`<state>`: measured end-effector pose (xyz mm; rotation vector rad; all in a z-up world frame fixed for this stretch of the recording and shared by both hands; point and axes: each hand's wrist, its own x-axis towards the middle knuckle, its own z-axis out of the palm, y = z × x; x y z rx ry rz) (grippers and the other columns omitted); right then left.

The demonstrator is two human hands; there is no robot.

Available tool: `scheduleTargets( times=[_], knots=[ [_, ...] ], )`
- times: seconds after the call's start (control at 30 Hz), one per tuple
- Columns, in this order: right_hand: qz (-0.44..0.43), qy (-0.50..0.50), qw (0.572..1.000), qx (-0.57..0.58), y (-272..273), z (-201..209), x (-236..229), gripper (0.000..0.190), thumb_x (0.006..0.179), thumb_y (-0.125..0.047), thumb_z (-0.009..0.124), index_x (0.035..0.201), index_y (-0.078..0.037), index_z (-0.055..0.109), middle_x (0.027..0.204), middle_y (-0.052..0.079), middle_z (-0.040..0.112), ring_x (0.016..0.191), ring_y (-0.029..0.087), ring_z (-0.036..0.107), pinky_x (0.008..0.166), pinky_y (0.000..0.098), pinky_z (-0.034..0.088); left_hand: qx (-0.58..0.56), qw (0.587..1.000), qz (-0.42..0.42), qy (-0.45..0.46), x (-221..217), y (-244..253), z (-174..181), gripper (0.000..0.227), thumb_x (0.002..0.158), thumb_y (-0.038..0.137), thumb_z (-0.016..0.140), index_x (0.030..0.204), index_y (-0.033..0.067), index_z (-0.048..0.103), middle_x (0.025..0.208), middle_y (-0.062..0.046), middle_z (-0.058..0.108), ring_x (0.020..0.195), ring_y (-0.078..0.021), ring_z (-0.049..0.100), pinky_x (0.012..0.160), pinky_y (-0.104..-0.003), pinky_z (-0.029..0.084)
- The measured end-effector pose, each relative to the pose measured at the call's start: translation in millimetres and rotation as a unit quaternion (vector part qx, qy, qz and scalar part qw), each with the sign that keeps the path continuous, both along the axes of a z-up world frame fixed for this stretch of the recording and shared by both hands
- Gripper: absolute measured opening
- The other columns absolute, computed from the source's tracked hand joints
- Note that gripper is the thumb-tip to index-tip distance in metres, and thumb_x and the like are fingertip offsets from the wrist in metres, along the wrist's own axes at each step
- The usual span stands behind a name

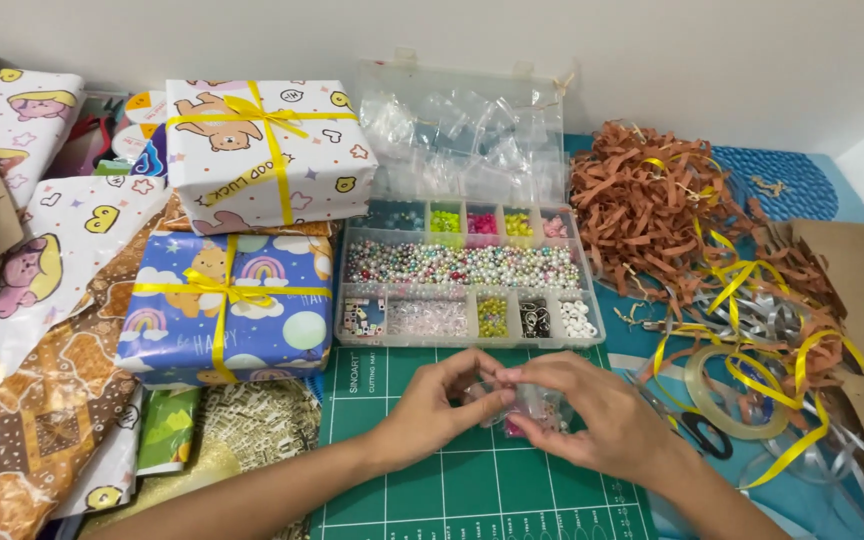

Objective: The person is sorting and packing small colorful beads from a plastic organizer into small clear plastic bags.

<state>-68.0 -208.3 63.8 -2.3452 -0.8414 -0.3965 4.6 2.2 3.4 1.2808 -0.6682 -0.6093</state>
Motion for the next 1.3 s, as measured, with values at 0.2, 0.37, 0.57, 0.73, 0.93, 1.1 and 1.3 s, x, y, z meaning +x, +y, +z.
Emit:
scheduleTargets(
  times=[0.2, 0.37, 0.57, 0.73, 0.93, 1.1, 1.3],
  knots=[
    [-0.071, 0.128, 0.984, 0.099, 5.5, -8.2, -4.2, 0.055, 0.081, -0.026, 0.085, 0.128, -0.016, 0.061, 0.123, 0.001, 0.073, 0.090, 0.013, 0.078, 0.086, 0.0281, 0.069, -0.003, 1.000, 0.014, 0.021, 2.2, -6.8, -21.6, 0.016, 0.085, 0.015, 0.085, 0.087, 0.0123, 0.069, 0.083, -0.003, 0.078, 0.073, -0.0076, 0.071, 0.069, -0.022, 0.059],
    [-0.086, 0.163, 0.976, 0.120, 5.7, 4.9, -3.2, 0.064, 0.076, -0.028, 0.089, 0.131, -0.016, 0.059, 0.124, 0.003, 0.069, 0.093, 0.015, 0.078, 0.086, 0.0300, 0.068, -0.011, 0.999, 0.042, 0.027, 0.8, -6.0, -17.2, 0.010, 0.089, 0.017, 0.080, 0.090, 0.0086, 0.075, 0.087, -0.004, 0.078, 0.078, -0.0108, 0.072, 0.075, -0.025, 0.059],
    [-0.087, 0.105, 0.986, 0.093, -0.2, 13.0, 2.3, 0.050, 0.082, -0.022, 0.083, 0.125, -0.014, 0.059, 0.123, 0.007, 0.064, 0.100, 0.018, 0.073, 0.086, 0.0302, 0.065, -0.004, 0.997, 0.078, 0.027, 5.9, -5.7, -18.3, 0.008, 0.093, 0.016, 0.077, 0.089, 0.0083, 0.078, 0.078, -0.002, 0.074, 0.069, -0.0102, 0.061, 0.066, -0.024, 0.049],
    [-0.067, 0.041, 0.996, 0.029, 1.8, 13.4, 1.1, 0.031, 0.087, -0.029, 0.079, 0.111, -0.016, 0.064, 0.124, 0.007, 0.063, 0.116, 0.024, 0.069, 0.098, 0.0385, 0.057, -0.011, 0.996, 0.084, 0.018, 5.2, -3.9, -13.4, 0.010, 0.094, 0.018, 0.076, 0.089, 0.0086, 0.078, 0.077, -0.002, 0.073, 0.069, -0.0104, 0.060, 0.066, -0.026, 0.049],
    [-0.097, -0.061, 0.991, -0.061, 2.1, 6.6, 0.0, 0.031, 0.087, -0.040, 0.078, 0.106, -0.020, 0.065, 0.120, 0.004, 0.066, 0.098, 0.019, 0.074, 0.072, 0.0319, 0.059, -0.008, 0.996, 0.088, 0.006, 2.5, -3.5, -13.1, 0.010, 0.093, 0.019, 0.076, 0.093, 0.0094, 0.079, 0.084, -0.003, 0.076, 0.071, -0.0106, 0.062, 0.066, -0.025, 0.051],
    [-0.120, -0.078, 0.987, -0.080, -1.1, 8.2, 2.1, 0.031, 0.086, -0.036, 0.080, 0.104, -0.014, 0.068, 0.119, 0.006, 0.067, 0.091, 0.020, 0.072, 0.073, 0.0332, 0.058, -0.017, 0.996, 0.084, -0.001, 3.4, -4.6, -16.7, 0.011, 0.094, 0.020, 0.075, 0.095, 0.0091, 0.077, 0.086, -0.003, 0.073, 0.073, -0.0113, 0.060, 0.067, -0.026, 0.050],
    [-0.099, -0.094, 0.984, -0.118, -0.9, 4.2, 2.0, 0.025, 0.090, -0.031, 0.076, 0.109, -0.016, 0.069, 0.120, 0.005, 0.065, 0.097, 0.021, 0.071, 0.078, 0.0361, 0.060, -0.064, 0.996, 0.054, 0.019, 2.7, -5.5, -20.3, 0.016, 0.086, 0.016, 0.082, 0.092, 0.0095, 0.069, 0.092, -0.006, 0.076, 0.085, -0.0139, 0.073, 0.084, -0.027, 0.062]
  ],
)
